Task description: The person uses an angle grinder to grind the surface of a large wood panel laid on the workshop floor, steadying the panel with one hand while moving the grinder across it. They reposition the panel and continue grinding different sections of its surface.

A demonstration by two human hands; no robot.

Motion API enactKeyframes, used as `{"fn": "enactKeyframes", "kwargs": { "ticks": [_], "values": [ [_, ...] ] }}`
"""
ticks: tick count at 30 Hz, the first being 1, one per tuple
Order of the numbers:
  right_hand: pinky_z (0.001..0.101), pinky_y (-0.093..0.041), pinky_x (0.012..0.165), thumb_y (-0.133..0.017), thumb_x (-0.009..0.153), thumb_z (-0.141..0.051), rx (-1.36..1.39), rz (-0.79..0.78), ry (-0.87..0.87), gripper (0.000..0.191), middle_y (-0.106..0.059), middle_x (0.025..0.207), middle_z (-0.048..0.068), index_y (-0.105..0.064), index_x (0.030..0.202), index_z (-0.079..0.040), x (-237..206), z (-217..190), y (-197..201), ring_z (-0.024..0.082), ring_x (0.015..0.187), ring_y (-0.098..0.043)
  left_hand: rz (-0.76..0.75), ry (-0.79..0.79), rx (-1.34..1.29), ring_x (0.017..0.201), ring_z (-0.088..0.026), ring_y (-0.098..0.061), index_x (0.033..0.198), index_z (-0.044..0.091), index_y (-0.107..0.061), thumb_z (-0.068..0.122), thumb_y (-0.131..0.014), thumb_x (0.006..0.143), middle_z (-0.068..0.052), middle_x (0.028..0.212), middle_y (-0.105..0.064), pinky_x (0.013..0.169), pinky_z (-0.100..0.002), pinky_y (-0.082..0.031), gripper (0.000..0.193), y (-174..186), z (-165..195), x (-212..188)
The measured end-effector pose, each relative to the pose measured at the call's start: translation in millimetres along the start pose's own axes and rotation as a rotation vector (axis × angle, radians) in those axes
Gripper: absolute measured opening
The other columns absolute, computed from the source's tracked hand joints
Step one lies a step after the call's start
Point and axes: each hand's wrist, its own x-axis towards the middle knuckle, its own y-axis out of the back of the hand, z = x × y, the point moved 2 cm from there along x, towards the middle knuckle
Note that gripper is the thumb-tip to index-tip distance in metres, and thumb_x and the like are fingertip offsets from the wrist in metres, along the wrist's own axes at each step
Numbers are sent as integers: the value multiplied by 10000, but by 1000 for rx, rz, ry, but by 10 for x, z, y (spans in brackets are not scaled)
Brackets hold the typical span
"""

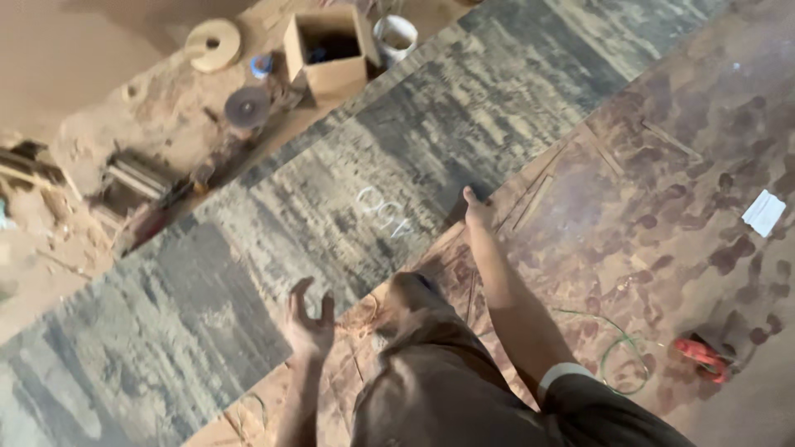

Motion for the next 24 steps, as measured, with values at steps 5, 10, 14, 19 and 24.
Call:
{"fn": "enactKeyframes", "kwargs": {
  "ticks": [5, 10, 14, 19, 24],
  "values": [
    [406, -418, 494, -763, 975, -408, 95, -123, -425, 550, -578, 919, 124, -531, 1281, -14, 394, -185, 239, 240, 668, -490, -155, -45, 94, 1281, -365, -577, 1366, 87, -593, 368, -736, 904, -156, 1357, -634, 1082, -476, -453, 559, -711, 464, 1311],
    [406, -547, 660, -663, 975, -360, 69, -210, -598, 566, -671, 1157, 145, -539, 1396, -2, 705, -166, 459, 278, 854, -637, -274, -88, 426, 1455, -381, -370, 1547, 88, -429, 584, -718, 852, -170, 1587, -443, 1164, -549, -264, 901, -1818, 1089, 2654],
    [408, -559, 669, -736, 927, -346, 131, -326, -522, 656, -569, 1265, 173, -491, 1427, 0, 897, -38, 599, 277, 967, -604, -490, 28, 522, 1516, -364, -265, 1592, 143, -298, 697, -780, 704, -180, 1629, -324, 1184, -558, -260, 1152, -2370, 1277, 3075],
    [447, -551, 721, -758, 907, -354, 80, -309, -631, 653, -548, 1203, 115, -472, 1405, -44, 1067, 162, 816, 259, 1002, -579, -661, 227, 554, 1504, -433, -258, 1629, 150, -235, 701, -845, 578, -212, 1653, -275, 1160, -612, -307, 1334, -2670, 1211, 3115],
    [479, -516, 743, -783, 892, -356, 39, -127, -711, 619, -606, 1090, 126, -532, 1355, -31, 1210, 374, 1338, 280, 977, -574, -662, 166, 689, 1467, -430, -295, 1553, 129, -336, 727, -857, 643, -237, 1604, -310, 1132, -619, -287, 1208, -3046, 1248, 2764]
  ]
}}
